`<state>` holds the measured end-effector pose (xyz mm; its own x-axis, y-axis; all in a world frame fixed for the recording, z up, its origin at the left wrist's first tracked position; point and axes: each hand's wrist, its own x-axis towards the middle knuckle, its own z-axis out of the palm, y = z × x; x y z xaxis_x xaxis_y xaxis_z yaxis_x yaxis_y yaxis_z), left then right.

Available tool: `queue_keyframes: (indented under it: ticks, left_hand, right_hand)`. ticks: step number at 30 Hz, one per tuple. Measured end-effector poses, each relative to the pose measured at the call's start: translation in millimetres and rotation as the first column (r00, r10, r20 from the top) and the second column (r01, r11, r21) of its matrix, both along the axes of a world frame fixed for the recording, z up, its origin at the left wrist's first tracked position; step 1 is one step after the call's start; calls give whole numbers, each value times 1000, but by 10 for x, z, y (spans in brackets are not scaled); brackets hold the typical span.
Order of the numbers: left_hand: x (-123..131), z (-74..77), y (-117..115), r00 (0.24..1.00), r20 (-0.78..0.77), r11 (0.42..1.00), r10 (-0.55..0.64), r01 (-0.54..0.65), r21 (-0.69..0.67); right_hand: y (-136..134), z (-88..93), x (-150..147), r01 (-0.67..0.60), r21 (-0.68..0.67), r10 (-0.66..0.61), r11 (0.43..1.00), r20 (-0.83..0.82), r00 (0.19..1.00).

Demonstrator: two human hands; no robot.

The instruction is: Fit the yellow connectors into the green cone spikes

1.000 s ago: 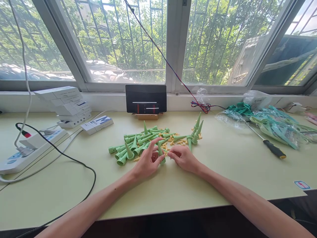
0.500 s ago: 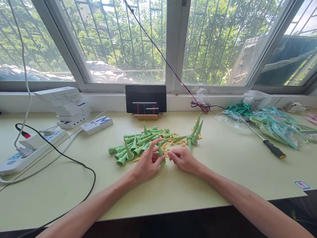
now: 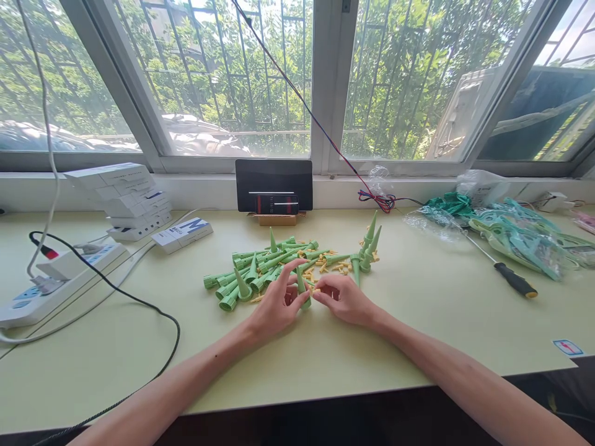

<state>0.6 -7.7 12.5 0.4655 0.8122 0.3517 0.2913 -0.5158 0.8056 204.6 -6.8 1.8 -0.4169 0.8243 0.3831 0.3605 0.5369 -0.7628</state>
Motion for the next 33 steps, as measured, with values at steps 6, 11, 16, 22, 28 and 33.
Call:
queue_keyframes:
  ticks: [6, 11, 16, 22, 28, 33]
  left_hand:
    - [-4, -17, 5, 1000, -4, 1000, -6, 6, 22]
    - [-12, -13, 8, 999, -12, 999, -44, 44, 19]
    - [-12, -3, -3, 999, -4, 998, -52, 52, 23]
    - [-9, -6, -7, 999, -2, 999, -41, 41, 7]
    - [-8, -13, -5, 999, -4, 999, -47, 47, 5]
    - [-3, -30, -5, 998, -6, 998, -56, 56, -2]
  right_hand:
    - [5, -20, 2, -18, 15, 18, 1000, 19, 1000]
    - [23, -32, 9, -23, -4, 23, 1000, 48, 999]
    - [36, -47, 8, -25, -18, 27, 1000, 71, 997]
    - [9, -19, -8, 12, -24, -12, 1000, 10, 1000]
    - [-2, -1, -16, 8, -81, -11, 997, -38, 999]
    - [17, -23, -10, 1, -47, -1, 999, 2, 1000]
